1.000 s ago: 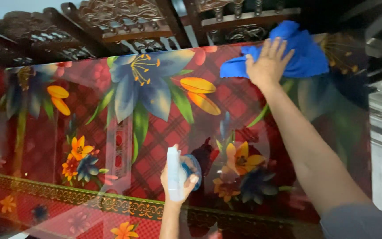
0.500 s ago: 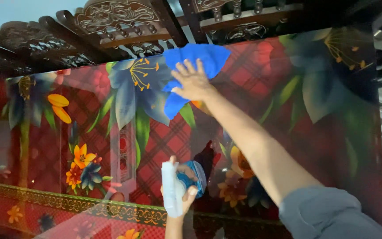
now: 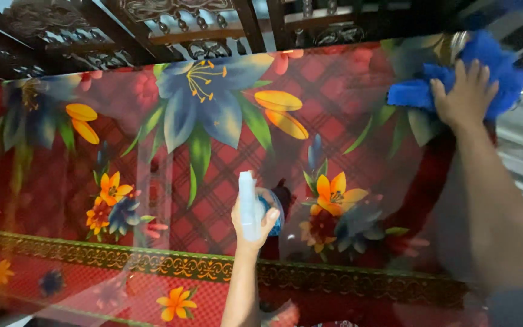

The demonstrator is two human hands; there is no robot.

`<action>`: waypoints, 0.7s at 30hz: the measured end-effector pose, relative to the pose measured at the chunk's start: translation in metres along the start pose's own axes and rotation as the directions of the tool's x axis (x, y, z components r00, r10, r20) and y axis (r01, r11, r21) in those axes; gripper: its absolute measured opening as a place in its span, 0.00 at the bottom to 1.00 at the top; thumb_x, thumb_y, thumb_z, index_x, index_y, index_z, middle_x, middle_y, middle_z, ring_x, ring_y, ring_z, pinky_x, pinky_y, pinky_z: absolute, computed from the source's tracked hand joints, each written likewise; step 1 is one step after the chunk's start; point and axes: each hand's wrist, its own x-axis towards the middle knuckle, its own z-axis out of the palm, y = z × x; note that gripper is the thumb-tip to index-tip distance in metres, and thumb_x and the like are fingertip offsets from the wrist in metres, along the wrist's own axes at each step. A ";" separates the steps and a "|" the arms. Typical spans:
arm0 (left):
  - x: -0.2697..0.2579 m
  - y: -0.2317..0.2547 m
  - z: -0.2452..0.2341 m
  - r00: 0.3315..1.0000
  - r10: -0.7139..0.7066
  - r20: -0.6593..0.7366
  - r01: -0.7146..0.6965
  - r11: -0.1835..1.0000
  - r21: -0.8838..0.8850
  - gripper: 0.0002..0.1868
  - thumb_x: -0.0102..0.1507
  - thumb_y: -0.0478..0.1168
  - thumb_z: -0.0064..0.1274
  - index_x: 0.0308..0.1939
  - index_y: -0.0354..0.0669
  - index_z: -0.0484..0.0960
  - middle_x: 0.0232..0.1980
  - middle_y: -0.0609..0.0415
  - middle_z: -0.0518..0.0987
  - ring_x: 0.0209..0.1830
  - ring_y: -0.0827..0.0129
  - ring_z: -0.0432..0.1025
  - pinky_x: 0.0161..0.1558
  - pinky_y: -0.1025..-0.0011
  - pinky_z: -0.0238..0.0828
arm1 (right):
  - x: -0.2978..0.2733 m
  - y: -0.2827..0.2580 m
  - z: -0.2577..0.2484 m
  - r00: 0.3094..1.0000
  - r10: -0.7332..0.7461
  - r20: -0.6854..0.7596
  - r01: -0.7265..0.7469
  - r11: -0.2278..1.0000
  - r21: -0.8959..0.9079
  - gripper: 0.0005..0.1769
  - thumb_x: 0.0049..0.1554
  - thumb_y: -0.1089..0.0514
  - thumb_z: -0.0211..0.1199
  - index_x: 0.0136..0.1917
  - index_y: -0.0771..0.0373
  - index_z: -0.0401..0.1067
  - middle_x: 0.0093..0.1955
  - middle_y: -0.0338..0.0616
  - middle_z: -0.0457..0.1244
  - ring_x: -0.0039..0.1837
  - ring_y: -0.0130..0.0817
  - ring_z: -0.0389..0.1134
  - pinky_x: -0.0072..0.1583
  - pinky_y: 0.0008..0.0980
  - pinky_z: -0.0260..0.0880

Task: Cleaning the surface of a dining table using a spray cleaner and a cloth.

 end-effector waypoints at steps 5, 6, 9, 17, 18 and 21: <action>-0.007 -0.002 -0.008 0.995 0.097 0.009 -0.098 0.988 0.120 0.44 0.63 0.55 0.59 0.77 0.40 0.60 0.33 0.55 0.79 0.27 0.72 0.71 0.34 0.77 0.68 | -0.002 -0.070 -0.013 0.832 0.473 0.288 -0.496 0.868 0.008 0.44 0.68 0.36 0.37 0.85 0.65 0.35 0.87 0.62 0.28 0.85 0.62 0.24 0.77 0.70 0.20; -0.003 -0.009 -0.005 0.995 0.095 0.006 -0.095 0.989 0.113 0.44 0.63 0.55 0.59 0.77 0.40 0.60 0.33 0.55 0.79 0.27 0.72 0.71 0.34 0.77 0.68 | 0.000 -0.098 0.009 0.833 0.474 0.286 -0.495 0.869 0.001 0.44 0.68 0.36 0.37 0.85 0.65 0.35 0.87 0.62 0.28 0.85 0.62 0.24 0.77 0.70 0.20; -0.001 -0.021 -0.003 0.922 0.387 -0.029 -0.378 0.912 0.158 0.45 0.63 0.53 0.58 0.75 0.28 0.62 0.34 0.52 0.83 0.22 0.65 0.77 0.27 0.70 0.76 | -0.009 -0.180 0.091 0.974 0.207 0.094 -0.221 0.959 0.179 0.48 0.67 0.35 0.55 0.86 0.65 0.45 0.84 0.74 0.38 0.84 0.70 0.34 0.73 0.78 0.20; 0.000 -0.021 -0.012 0.952 0.305 0.018 -0.305 0.950 0.066 0.42 0.62 0.50 0.62 0.72 0.27 0.65 0.36 0.51 0.84 0.28 0.67 0.78 0.32 0.68 0.75 | -0.073 -0.395 0.131 0.843 -0.476 0.250 0.418 0.872 0.253 0.43 0.60 0.26 0.49 0.84 0.38 0.49 0.87 0.38 0.41 0.87 0.52 0.33 0.77 0.76 0.15; 0.008 -0.018 -0.013 0.953 0.303 0.028 -0.304 0.950 0.068 0.42 0.62 0.50 0.62 0.72 0.27 0.65 0.36 0.51 0.84 0.28 0.67 0.78 0.32 0.68 0.75 | -0.060 -0.382 0.149 0.847 -0.470 0.250 0.409 0.875 0.259 0.43 0.60 0.26 0.49 0.84 0.38 0.49 0.87 0.38 0.41 0.87 0.52 0.33 0.77 0.76 0.15; 0.010 -0.008 -0.014 0.973 0.230 0.022 -0.228 0.972 -0.059 0.42 0.60 0.43 0.62 0.72 0.25 0.62 0.31 0.48 0.82 0.24 0.64 0.77 0.29 0.69 0.75 | -0.042 -0.328 0.170 0.707 -0.593 -0.386 0.621 0.781 -0.060 0.42 0.64 0.20 0.40 0.85 0.33 0.45 0.89 0.36 0.33 0.87 0.49 0.28 0.77 0.76 0.20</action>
